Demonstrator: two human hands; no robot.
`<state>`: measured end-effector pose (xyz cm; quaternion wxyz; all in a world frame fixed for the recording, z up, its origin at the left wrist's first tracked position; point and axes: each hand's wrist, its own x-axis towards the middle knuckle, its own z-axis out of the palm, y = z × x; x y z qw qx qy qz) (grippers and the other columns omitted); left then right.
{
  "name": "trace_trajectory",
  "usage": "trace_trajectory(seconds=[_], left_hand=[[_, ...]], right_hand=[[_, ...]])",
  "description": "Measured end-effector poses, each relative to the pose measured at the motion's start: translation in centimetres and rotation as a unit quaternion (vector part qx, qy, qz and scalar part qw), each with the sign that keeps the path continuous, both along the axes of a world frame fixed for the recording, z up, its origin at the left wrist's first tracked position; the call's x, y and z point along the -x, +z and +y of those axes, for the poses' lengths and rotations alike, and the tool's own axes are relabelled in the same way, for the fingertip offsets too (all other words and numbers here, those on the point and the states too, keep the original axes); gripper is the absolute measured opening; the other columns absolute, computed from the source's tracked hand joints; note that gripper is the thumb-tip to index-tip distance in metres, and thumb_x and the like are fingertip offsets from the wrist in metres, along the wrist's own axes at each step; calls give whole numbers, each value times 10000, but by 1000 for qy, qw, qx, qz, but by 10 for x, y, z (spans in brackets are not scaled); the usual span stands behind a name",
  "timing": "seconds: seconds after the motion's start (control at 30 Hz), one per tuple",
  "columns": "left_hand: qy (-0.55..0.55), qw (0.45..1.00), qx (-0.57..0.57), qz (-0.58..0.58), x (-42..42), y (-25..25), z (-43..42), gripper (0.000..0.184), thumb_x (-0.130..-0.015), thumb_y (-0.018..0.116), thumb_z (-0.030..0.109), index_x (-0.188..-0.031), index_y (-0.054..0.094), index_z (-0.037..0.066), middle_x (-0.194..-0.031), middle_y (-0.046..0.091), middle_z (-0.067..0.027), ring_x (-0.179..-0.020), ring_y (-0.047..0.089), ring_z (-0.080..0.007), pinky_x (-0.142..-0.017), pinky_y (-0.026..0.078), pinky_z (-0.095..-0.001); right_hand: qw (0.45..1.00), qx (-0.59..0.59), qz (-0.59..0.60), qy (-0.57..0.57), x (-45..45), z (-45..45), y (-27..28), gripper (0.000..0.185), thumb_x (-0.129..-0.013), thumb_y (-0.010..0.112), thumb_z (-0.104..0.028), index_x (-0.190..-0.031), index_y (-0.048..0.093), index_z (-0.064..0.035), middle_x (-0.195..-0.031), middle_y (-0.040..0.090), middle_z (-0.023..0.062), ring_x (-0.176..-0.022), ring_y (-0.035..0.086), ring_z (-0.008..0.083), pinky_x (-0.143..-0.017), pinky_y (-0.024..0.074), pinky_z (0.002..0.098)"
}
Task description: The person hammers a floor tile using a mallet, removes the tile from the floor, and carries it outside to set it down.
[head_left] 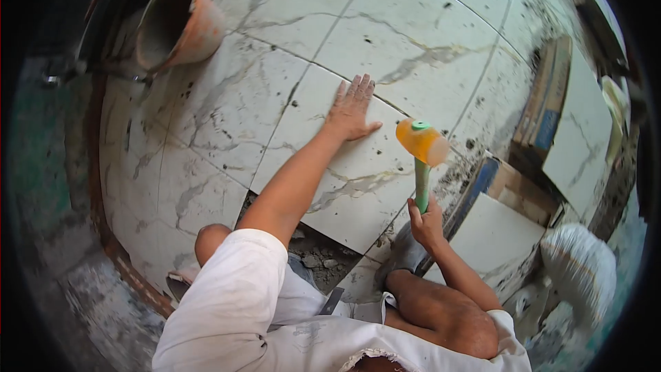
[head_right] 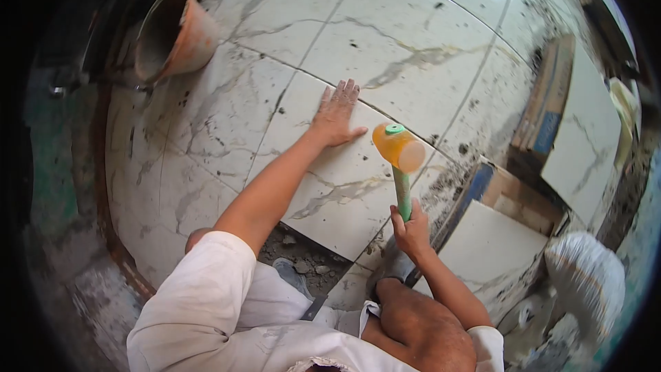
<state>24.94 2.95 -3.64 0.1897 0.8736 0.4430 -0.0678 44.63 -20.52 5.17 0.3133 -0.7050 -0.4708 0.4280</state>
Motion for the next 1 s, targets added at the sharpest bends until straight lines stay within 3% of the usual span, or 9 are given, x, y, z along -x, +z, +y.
trace_trajectory(seconds=[0.07,0.2,0.33,0.43,0.53,0.7,0.8,0.93,1.0], left_hand=[[124,986,-98,-57,14,-1,-29,985,-830,621,513,-1525,130,16,-1606,71,-165,-1491,37,-297,-1184,40,-526],[423,906,3,-27,55,30,-130,1088,-713,798,404,-1507,170,5,-1581,84,-232,-1468,77,-389,-1170,101,-550],[527,844,84,50,100,38,-194,1197,-627,851,477,-1509,176,31,-1576,91,-240,-1463,89,-401,-1165,102,-563],[524,845,94,53,114,36,-205,1309,-556,868,541,-1532,115,101,-1581,65,-230,-1466,74,-398,-1170,95,-557],[533,837,107,60,114,41,-203,1301,-561,865,543,-1532,119,103,-1579,79,-232,-1463,85,-400,-1171,97,-553],[492,856,107,118,115,48,-189,1235,-588,846,540,-1485,199,-10,-1561,174,-226,-1453,146,-395,-1165,121,-557],[500,866,-1,27,125,36,-164,1224,-582,852,527,-1482,218,-10,-1556,182,-240,-1453,152,-389,-1168,112,-547],[473,873,-84,-82,132,-15,-115,955,-827,648,487,-1500,195,-17,-1575,152,-225,-1458,157,-371,-1177,96,-526],[475,872,-90,-78,133,-22,-91,812,-924,501,452,-1506,185,-16,-1588,146,-195,-1469,136,-342,-1179,86,-518]], right_hand=[[983,171,-53,44,3,0,-20,256,-891,637,-231,-904,535,3,-640,581,191,-587,593,345,-580,460,408],[992,83,-64,69,20,55,17,253,-888,641,-215,-882,535,16,-613,561,138,-562,583,207,-541,447,370],[976,-47,209,38,65,96,39,134,-924,577,-145,-898,529,-23,-592,536,20,-478,514,95,-449,411,252],[954,-39,267,128,84,71,-21,106,-953,533,-117,-921,456,-50,-597,487,12,-464,445,87,-431,395,251],[949,227,99,197,87,59,-56,249,-938,598,-232,-966,505,-2,-562,506,17,-464,526,108,-434,428,274],[976,29,188,106,126,104,31,199,-971,546,-206,-892,489,-32,-552,490,26,-438,485,110,-425,402,257],[952,-60,292,75,124,98,-2,178,-971,534,-188,-896,481,-35,-554,497,28,-448,492,112,-432,404,258],[947,267,141,108,111,73,-49,233,-952,570,-232,-916,469,-25,-553,498,37,-429,502,126,-401,414,282],[973,186,122,67,108,89,-26,266,-946,588,-258,-907,466,-25,-560,498,35,-426,506,128,-383,406,283]])
